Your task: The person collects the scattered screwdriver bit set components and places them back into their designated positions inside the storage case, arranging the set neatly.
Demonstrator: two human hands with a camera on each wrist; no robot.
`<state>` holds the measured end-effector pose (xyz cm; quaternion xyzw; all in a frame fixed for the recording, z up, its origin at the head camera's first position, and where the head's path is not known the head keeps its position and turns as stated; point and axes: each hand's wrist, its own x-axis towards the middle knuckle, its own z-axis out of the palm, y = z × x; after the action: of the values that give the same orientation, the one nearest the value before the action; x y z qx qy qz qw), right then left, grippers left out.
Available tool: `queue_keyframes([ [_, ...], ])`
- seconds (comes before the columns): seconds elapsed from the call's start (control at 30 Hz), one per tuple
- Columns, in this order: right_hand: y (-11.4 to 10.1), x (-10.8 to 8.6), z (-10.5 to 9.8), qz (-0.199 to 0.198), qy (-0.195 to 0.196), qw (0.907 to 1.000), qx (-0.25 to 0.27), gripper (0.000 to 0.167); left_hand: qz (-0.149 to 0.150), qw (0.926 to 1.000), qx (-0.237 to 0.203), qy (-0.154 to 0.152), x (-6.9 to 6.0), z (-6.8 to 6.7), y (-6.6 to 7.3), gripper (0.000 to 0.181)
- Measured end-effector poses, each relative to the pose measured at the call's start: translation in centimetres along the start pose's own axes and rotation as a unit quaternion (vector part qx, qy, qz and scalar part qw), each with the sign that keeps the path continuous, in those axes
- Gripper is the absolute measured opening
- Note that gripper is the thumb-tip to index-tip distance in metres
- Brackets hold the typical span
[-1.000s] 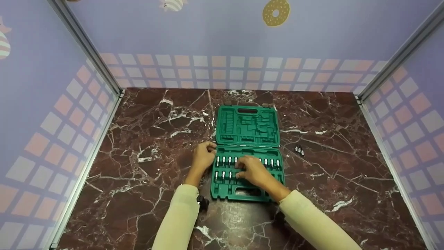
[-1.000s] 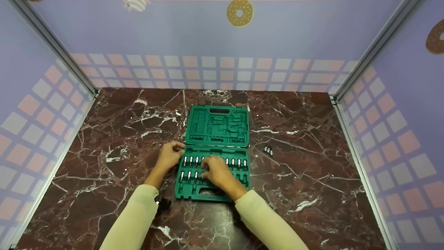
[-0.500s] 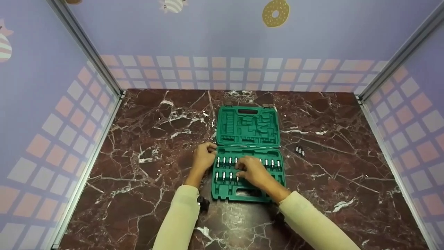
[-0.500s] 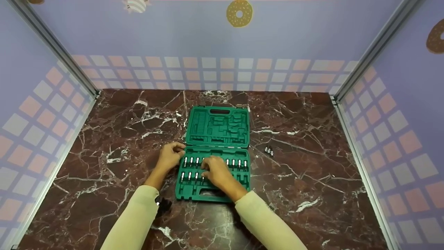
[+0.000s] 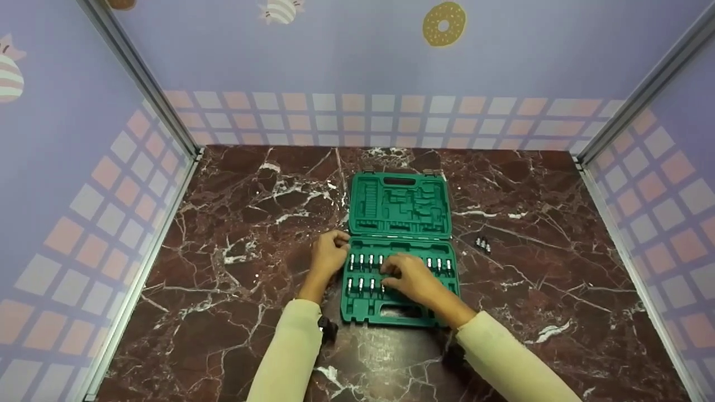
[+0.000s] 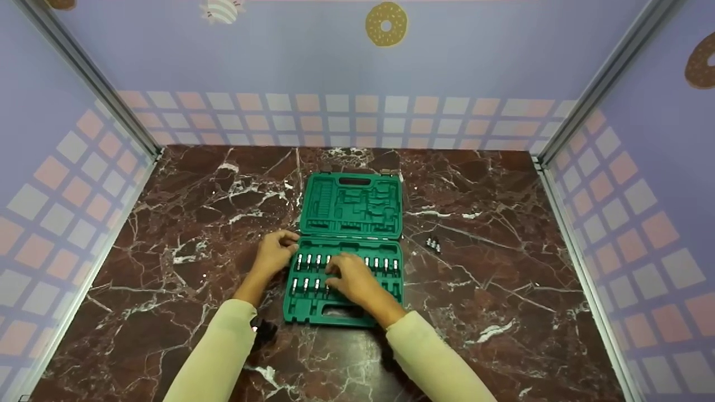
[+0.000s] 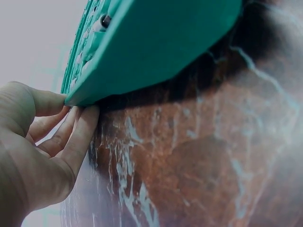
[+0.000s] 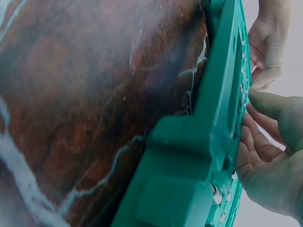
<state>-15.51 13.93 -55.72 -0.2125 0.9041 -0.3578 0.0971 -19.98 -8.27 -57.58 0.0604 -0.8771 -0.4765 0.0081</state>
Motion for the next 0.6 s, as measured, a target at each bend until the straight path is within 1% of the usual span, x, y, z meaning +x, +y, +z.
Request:
queue_keyframes([
  [0.13,0.1,-0.2,-0.6,-0.019,-0.007,0.9998,0.0,0.015,0.001,1.0,0.0,0.004,0.0,0.0,0.0,0.012],
  [0.2,0.2,-0.3,-1.0,-0.035,-0.01,0.9993,0.001,0.016,-0.002,1.0,0.0,0.002,0.0,0.0,0.0,0.012],
  [0.33,0.5,-0.7,-1.9,-0.055,-0.011,0.9984,0.011,0.02,-0.005,1.0,-0.004,-0.003,0.0,0.0,0.0,0.012],
  [0.47,0.9,-1.1,-3.0,-0.059,0.006,0.9981,0.017,0.025,-0.006,1.0,-0.005,-0.003,0.1,0.0,0.0,0.012],
  [0.6,1.4,-1.4,-4.1,-0.066,0.033,0.997,0.024,0.026,-0.005,1.0,-0.004,-0.004,0.1,0.0,0.0,0.012],
])
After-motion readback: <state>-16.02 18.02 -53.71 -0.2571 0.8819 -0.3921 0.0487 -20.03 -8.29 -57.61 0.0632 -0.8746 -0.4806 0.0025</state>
